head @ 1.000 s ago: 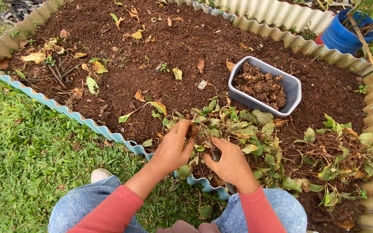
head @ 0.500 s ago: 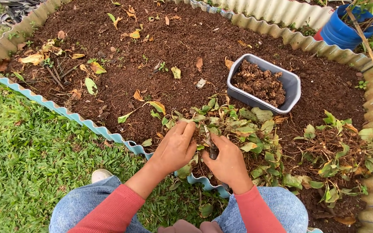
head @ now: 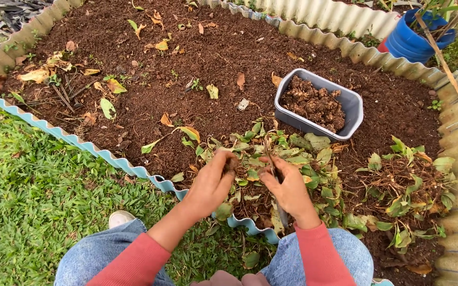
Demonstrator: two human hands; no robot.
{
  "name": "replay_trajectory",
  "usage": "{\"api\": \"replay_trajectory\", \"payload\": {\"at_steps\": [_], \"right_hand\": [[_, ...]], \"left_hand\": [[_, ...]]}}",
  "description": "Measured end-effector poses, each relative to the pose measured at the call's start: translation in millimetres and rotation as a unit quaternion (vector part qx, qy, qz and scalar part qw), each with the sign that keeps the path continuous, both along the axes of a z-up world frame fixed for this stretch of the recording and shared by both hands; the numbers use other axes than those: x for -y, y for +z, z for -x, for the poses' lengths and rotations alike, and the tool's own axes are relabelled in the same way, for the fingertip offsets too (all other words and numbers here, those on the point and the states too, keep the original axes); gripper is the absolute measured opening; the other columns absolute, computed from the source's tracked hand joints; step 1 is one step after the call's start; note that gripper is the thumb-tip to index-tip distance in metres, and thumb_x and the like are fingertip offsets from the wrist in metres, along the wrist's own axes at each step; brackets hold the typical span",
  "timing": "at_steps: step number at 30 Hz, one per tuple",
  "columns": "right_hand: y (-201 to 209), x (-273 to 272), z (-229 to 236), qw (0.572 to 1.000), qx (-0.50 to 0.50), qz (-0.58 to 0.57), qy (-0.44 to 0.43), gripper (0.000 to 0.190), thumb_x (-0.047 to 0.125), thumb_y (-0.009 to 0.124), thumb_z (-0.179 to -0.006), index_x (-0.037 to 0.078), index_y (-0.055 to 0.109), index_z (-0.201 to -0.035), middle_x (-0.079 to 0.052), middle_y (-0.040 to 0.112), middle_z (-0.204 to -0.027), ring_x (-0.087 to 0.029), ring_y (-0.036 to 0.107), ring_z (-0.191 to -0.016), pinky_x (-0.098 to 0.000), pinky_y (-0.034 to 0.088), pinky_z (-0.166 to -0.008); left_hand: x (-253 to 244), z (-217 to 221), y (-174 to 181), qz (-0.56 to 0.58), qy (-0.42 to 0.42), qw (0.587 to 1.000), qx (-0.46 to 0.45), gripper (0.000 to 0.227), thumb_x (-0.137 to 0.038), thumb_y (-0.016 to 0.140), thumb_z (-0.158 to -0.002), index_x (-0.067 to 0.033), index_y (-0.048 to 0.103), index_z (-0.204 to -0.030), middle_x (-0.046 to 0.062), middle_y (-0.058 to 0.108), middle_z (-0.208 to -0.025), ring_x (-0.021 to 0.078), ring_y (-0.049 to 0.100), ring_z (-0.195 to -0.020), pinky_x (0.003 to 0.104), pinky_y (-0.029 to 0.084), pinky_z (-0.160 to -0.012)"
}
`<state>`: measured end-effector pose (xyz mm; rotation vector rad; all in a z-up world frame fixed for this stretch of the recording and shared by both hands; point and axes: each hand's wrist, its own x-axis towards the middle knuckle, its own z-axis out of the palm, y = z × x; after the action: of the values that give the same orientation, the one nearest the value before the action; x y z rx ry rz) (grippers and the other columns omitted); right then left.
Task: Pruning dead leaves and cleaning roots from harvested tubers in a raised garden bed.
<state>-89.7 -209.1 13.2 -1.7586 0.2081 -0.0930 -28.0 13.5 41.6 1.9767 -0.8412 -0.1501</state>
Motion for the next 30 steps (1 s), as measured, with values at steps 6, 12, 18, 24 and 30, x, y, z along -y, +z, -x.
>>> {"api": "replay_trajectory", "payload": {"at_steps": [6, 12, 18, 24, 30], "right_hand": [[-11, -30, 4, 0.993, 0.112, -0.020, -0.030, 0.026, 0.009, 0.070, -0.093, -0.001, 0.062, -0.116, -0.004, 0.068, -0.102, -0.010, 0.064, -0.093, -0.0274, 0.056, -0.087], [9, -29, -1, 0.996, 0.086, 0.015, 0.007, 0.041, 0.013, 0.083, -0.084, -0.001, 0.064, -0.117, -0.003, 0.069, -0.104, -0.010, 0.063, -0.095, -0.0271, 0.054, -0.087], [18, -19, 5, 0.997, 0.035, 0.049, 0.053, 0.042, 0.014, 0.083, -0.081, 0.000, 0.065, -0.117, -0.004, 0.070, -0.101, -0.010, 0.065, -0.094, -0.0275, 0.056, -0.085], [21, -39, 9, 0.974, 0.127, 0.185, -0.010, 0.034, 0.010, 0.072, -0.082, -0.001, 0.064, -0.114, -0.009, 0.070, -0.101, -0.017, 0.067, -0.091, -0.0325, 0.054, -0.086], [3, -34, 6, 0.997, 0.033, 0.071, -0.028, 0.024, 0.013, 0.069, -0.087, 0.002, 0.062, -0.108, -0.007, 0.063, -0.082, -0.011, 0.059, -0.070, -0.0283, 0.051, -0.067]], "left_hand": [[3, -8, -22, 0.122, -0.016, 0.981, -0.153, 0.030, -0.009, 0.055, -0.099, -0.0033, 0.054, -0.128, 0.007, 0.063, -0.109, 0.0148, 0.061, -0.095, 0.033, 0.053, -0.085], [4, -7, -8, 0.105, -0.052, 0.963, -0.244, 0.031, -0.005, 0.056, -0.099, -0.0042, 0.055, -0.130, 0.004, 0.067, -0.109, 0.0070, 0.066, -0.094, 0.027, 0.056, -0.081], [3, -5, -5, 0.100, -0.104, 0.957, -0.252, 0.036, -0.002, 0.058, -0.098, -0.0030, 0.057, -0.134, 0.006, 0.067, -0.112, 0.0090, 0.064, -0.096, 0.030, 0.056, -0.083], [7, 2, -1, 0.090, -0.067, 0.994, -0.011, 0.030, -0.005, 0.060, -0.098, -0.0003, 0.058, -0.128, 0.016, 0.069, -0.114, 0.0289, 0.070, -0.105, 0.038, 0.056, -0.088], [5, 2, 4, 0.034, -0.032, 0.997, -0.065, 0.031, -0.011, 0.057, -0.096, -0.0004, 0.057, -0.125, 0.017, 0.068, -0.104, 0.0326, 0.069, -0.098, 0.043, 0.054, -0.085]]}}
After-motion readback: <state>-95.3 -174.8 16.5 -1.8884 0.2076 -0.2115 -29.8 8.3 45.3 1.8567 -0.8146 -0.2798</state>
